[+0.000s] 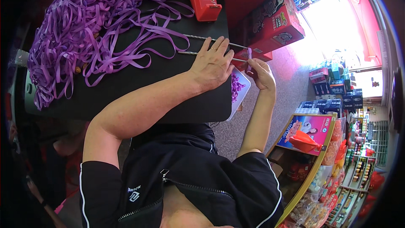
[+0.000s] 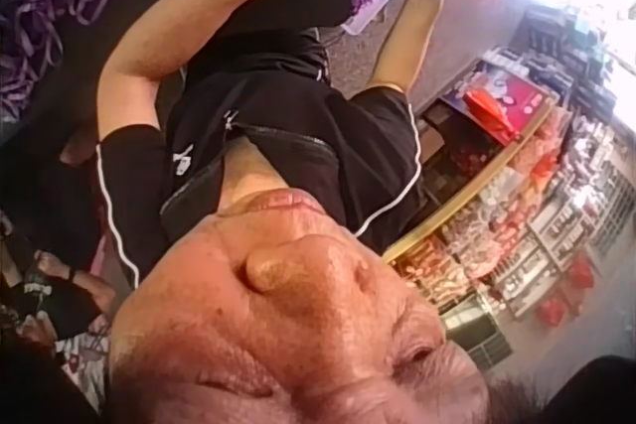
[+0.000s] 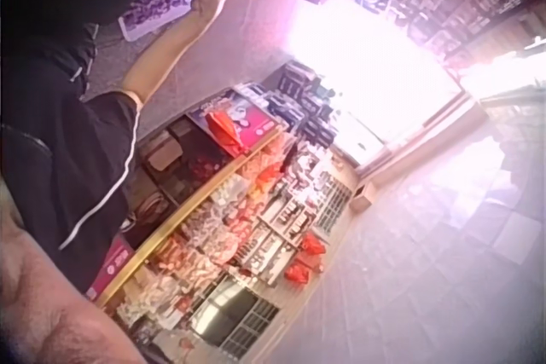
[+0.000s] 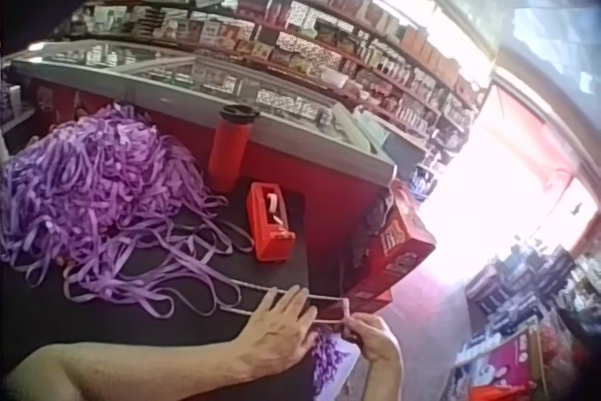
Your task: Processing or assembling purple lanyards/ribbons at a workstation.
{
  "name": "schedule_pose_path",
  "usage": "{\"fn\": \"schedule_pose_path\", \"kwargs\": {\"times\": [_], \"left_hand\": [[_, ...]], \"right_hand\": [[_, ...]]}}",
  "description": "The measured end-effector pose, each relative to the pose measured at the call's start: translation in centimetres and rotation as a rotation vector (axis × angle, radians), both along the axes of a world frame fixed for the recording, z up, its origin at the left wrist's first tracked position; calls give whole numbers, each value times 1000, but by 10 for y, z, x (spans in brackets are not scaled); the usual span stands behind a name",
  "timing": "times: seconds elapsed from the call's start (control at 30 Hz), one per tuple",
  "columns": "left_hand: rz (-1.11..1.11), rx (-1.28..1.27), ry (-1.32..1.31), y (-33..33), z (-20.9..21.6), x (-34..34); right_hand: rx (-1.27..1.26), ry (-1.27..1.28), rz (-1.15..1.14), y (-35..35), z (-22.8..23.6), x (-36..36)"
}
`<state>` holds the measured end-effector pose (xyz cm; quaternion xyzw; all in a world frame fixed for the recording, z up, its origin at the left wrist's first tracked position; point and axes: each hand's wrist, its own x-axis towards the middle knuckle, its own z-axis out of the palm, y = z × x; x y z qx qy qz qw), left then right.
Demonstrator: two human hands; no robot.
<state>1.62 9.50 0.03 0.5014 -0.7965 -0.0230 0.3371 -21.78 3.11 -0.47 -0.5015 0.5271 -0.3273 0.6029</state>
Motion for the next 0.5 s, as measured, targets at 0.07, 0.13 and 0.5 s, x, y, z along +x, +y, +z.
{"fn": "schedule_pose_path", "kwargs": {"times": [0.07, 0.13, 0.5], "left_hand": [[-6, 0, -2, 0, 1, -2], [-7, 1, -12, 0, 0, -3], [-284, -254, 31, 10, 24, -7]], "right_hand": [[-8, 0, -49, 1, 1, -7], [-14, -16, -109, 4, 0, -16], [101, 323, -55, 19, -163, -55]]}}
